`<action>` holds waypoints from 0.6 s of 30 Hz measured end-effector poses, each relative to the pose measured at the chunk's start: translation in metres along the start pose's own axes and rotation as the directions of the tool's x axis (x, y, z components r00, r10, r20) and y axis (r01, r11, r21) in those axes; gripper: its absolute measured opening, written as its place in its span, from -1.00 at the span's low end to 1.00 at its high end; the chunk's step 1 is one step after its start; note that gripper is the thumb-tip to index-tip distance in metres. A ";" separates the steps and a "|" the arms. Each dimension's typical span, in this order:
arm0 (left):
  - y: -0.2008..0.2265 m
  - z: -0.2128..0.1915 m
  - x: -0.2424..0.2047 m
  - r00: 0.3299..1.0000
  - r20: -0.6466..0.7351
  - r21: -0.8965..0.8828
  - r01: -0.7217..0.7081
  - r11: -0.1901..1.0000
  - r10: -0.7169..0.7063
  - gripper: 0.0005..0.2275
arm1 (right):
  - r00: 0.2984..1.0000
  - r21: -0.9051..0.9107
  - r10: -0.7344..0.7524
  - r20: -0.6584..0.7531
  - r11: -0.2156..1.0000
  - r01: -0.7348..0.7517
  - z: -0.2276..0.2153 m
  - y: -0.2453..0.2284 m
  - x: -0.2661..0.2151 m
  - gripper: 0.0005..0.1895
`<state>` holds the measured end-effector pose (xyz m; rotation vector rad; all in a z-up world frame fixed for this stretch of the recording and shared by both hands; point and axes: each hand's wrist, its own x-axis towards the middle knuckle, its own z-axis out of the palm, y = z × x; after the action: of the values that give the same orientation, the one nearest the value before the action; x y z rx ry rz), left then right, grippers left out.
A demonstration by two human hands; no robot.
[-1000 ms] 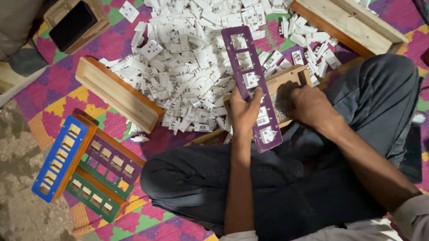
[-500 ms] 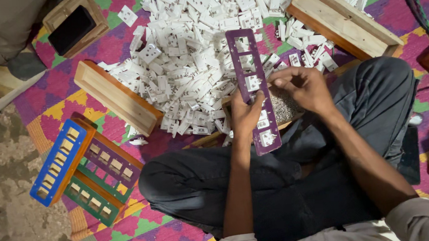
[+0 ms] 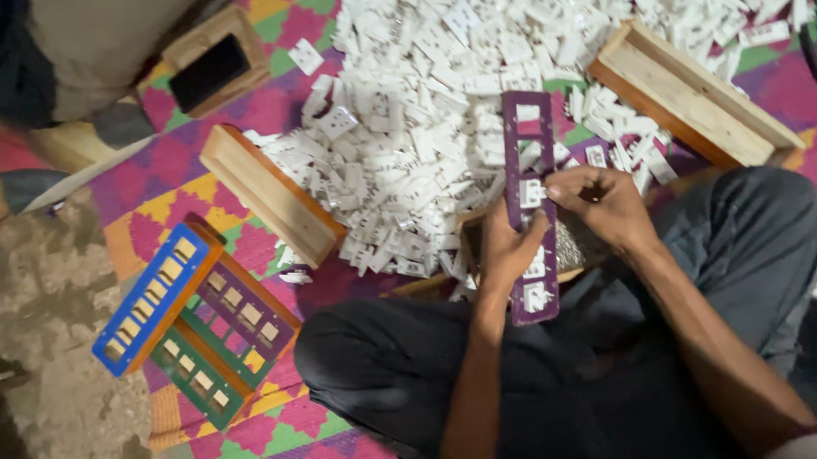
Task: The person sits on a mat and assembles white plastic electrical sockets into a purple multi-gang frame. They pick sockets from a large pile, insert them into the frame, and secure them with small metal screws from a wooden box. The person also handles a green multi-gang frame and a red socket.
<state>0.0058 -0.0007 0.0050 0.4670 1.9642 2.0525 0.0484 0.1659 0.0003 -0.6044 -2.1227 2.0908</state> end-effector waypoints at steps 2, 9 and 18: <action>-0.004 0.000 -0.003 0.993 0.014 -0.157 0.115 0.981 -0.114 -0.76 | 0.992 -0.168 -0.125 -0.031 0.979 0.118 0.004 -0.013 -0.007 -0.84; -0.007 -0.003 0.001 0.805 -0.021 -0.500 0.506 0.703 -0.594 -0.72 | 0.921 -0.382 -0.389 0.007 0.850 0.362 0.020 -0.045 -0.016 -0.67; -0.013 -0.007 0.001 0.838 0.022 -0.584 0.454 0.673 -0.545 -0.62 | 0.923 -0.295 -0.374 0.094 0.875 0.385 0.007 -0.019 -0.004 -0.76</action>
<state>0.0012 -0.0060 -0.0081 -0.3496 1.2173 2.1718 0.0456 0.1590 0.0190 -0.1489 -2.3728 1.5877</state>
